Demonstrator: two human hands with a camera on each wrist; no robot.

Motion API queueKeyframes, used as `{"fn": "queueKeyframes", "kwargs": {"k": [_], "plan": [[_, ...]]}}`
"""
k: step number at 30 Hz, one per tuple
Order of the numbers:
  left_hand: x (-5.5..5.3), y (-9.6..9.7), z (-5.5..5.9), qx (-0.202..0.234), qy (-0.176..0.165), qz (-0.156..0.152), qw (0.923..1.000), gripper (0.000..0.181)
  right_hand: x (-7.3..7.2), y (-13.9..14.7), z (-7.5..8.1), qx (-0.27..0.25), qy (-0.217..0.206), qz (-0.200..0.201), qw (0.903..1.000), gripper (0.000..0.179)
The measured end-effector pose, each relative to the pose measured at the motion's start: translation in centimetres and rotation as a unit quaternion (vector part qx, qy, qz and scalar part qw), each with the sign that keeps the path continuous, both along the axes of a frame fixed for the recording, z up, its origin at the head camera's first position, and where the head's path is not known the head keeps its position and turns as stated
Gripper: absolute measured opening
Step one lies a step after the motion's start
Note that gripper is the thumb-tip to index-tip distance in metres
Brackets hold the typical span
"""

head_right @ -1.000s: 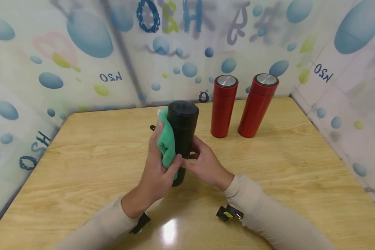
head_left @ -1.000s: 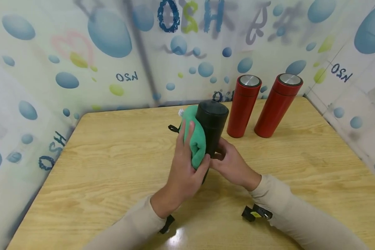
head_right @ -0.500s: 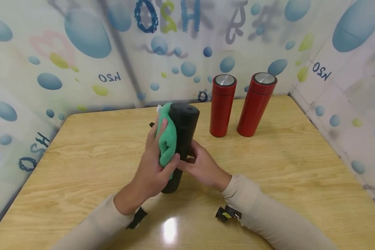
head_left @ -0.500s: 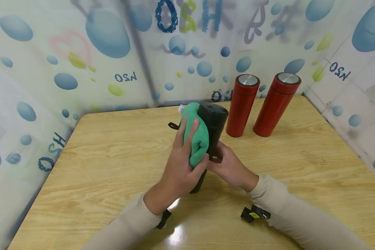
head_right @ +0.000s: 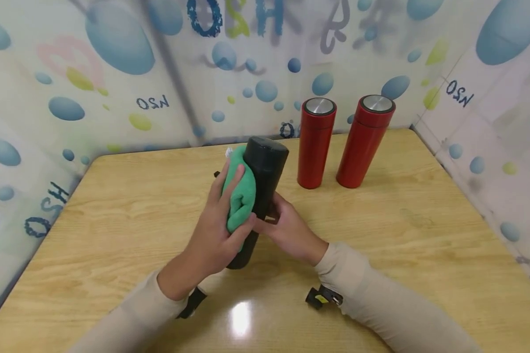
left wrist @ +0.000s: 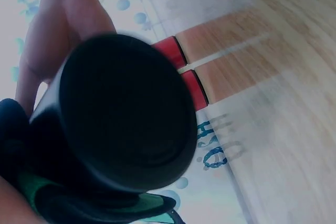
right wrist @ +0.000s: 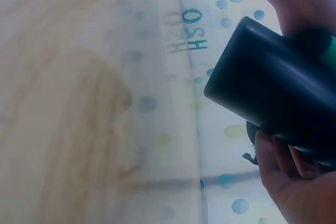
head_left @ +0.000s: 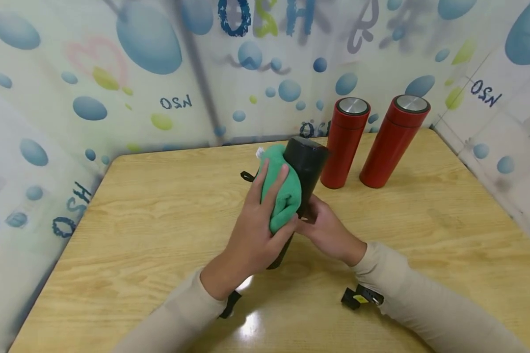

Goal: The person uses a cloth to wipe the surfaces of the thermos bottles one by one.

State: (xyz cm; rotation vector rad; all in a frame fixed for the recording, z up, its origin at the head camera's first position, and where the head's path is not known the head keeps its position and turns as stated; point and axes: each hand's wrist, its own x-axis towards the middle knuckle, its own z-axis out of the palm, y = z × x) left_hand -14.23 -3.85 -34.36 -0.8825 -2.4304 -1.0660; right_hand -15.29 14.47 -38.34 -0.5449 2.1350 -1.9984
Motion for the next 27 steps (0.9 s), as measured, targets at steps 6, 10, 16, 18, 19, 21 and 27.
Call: {"fn": "queueKeyframes", "kwargs": {"k": [6,10,16,18,19,21,27], "plan": [[0.1,0.0,0.0,-0.006,0.014,-0.013,0.9998,0.077,0.2,-0.2,0.1,0.002,-0.002,-0.03,0.9995,0.065],[0.1,0.2,-0.2,-0.038,0.033,-0.015,0.9986,0.076,0.1,-0.1,0.3,0.008,-0.006,-0.082,0.9966,0.06],[0.1,0.1,-0.2,-0.031,-0.003,-0.014,0.9994,0.076,-0.1,0.0,0.3,0.015,-0.011,-0.064,0.9978,0.063],[0.1,0.0,0.0,-0.011,-0.025,-0.016,0.9995,0.077,0.0,0.0,0.3,0.013,-0.01,-0.035,0.9992,0.066],[0.0,-0.1,0.1,0.002,-0.035,-0.02,0.9992,0.077,0.0,0.0,0.4,0.011,-0.008,-0.021,0.9997,0.067],[-0.1,-0.3,0.5,0.033,-0.048,-0.03,0.9978,0.077,0.1,0.0,0.6,0.004,-0.003,0.008,1.0,0.071],[-0.3,-0.9,1.3,0.161,-0.112,-0.112,0.9741,0.075,0.4,0.0,0.9,-0.007,-0.008,0.063,0.998,0.074]]}}
